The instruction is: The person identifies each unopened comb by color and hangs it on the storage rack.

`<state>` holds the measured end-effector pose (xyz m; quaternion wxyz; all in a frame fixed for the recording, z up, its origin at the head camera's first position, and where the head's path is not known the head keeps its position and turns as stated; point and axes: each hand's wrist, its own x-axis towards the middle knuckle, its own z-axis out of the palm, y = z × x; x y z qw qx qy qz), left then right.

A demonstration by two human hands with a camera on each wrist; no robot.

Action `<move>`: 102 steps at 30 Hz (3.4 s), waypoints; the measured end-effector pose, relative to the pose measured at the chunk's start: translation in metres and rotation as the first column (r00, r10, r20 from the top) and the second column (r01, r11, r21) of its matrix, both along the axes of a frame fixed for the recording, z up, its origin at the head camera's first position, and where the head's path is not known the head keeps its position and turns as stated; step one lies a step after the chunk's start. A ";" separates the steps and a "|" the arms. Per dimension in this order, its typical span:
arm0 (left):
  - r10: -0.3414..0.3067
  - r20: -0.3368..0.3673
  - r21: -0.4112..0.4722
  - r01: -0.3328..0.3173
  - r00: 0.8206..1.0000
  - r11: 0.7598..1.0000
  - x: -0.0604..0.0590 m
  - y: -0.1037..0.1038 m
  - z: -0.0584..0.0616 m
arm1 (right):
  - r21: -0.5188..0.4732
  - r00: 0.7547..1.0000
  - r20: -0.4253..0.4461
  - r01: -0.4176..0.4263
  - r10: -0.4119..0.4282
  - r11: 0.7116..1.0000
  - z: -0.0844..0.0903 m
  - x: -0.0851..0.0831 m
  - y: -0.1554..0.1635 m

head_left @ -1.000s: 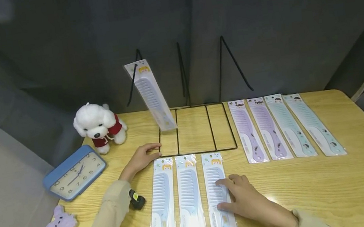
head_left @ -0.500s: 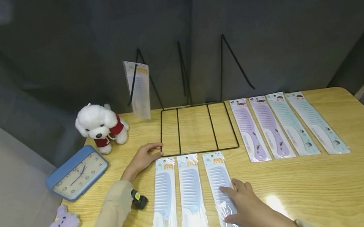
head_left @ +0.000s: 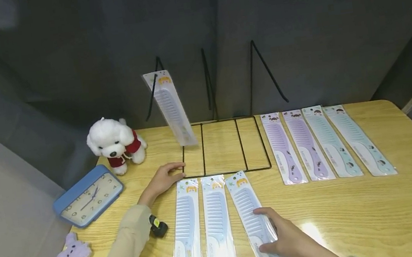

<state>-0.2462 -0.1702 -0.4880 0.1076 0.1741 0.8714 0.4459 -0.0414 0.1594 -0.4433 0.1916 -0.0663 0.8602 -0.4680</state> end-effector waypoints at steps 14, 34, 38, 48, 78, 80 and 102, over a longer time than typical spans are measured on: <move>0.014 -0.001 -0.012 -0.014 1.000 1.000 0.000 -0.002 0.001 | -0.303 0.962 -0.259 0.000 -0.083 0.953 0.055 -0.012 -0.026; -0.100 -0.136 0.277 0.135 0.986 0.951 0.001 0.003 -0.004 | -0.284 0.830 -0.553 -0.279 0.081 0.917 0.092 -0.065 -0.101; -0.094 -0.143 0.244 0.127 0.985 0.961 0.010 0.006 0.015 | -0.278 0.835 -0.544 -0.274 0.084 0.921 0.091 -0.074 -0.104; -0.013 -0.051 0.033 0.015 0.999 0.999 0.001 0.000 0.000 | -0.257 0.904 -0.427 -0.139 0.017 0.956 0.077 -0.149 -0.116; -0.017 -0.009 0.023 0.018 1.000 1.000 0.001 0.001 -0.002 | -0.054 0.947 -0.309 -0.107 0.085 0.993 0.054 -0.169 -0.073; -0.010 -0.010 0.019 0.010 1.000 1.000 0.001 0.001 -0.002 | -0.028 0.949 -0.296 -0.119 0.106 0.992 0.052 -0.152 -0.069; -0.029 -0.043 0.036 0.030 0.999 0.999 -0.003 0.000 -0.003 | 0.348 0.907 -0.197 -0.289 0.371 0.892 0.004 -0.038 -0.068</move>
